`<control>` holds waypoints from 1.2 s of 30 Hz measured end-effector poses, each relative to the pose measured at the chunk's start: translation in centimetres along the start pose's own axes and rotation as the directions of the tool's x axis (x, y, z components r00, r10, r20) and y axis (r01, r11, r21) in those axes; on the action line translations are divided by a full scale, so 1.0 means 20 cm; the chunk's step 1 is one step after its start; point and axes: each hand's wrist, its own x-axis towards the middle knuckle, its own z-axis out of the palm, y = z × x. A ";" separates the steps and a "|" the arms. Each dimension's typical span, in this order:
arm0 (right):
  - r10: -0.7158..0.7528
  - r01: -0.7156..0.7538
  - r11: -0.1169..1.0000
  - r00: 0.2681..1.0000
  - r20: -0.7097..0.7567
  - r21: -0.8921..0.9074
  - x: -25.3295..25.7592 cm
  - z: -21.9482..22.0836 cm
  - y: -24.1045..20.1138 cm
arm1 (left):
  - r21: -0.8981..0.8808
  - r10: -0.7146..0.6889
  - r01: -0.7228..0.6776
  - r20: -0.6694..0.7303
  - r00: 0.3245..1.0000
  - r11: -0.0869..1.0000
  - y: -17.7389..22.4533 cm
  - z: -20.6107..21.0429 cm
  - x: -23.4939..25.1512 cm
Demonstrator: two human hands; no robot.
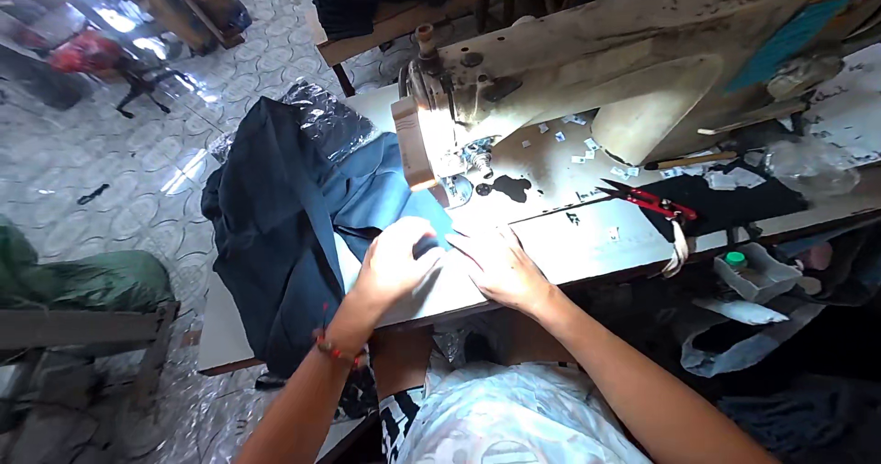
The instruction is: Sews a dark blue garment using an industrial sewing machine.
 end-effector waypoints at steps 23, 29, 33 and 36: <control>-0.232 0.229 0.953 0.973 -0.012 0.200 0.25 -0.05 -0.01 | -0.002 -0.067 0.069 -0.217 0.974 0.998 -0.08 0.08 -0.23; -0.258 0.242 0.961 0.958 0.125 0.130 0.26 -0.05 0.01 | 0.115 -0.191 0.214 -0.182 0.964 0.970 -0.03 0.04 -0.21; -0.253 0.235 0.964 0.955 0.153 0.127 0.27 -0.05 0.01 | 0.274 -0.226 0.272 -0.189 0.956 0.922 0.05 0.01 -0.18; -0.253 0.224 0.961 0.947 0.196 0.160 0.30 -0.07 0.00 | 0.318 -0.127 0.186 -0.197 0.972 0.930 0.12 0.03 -0.17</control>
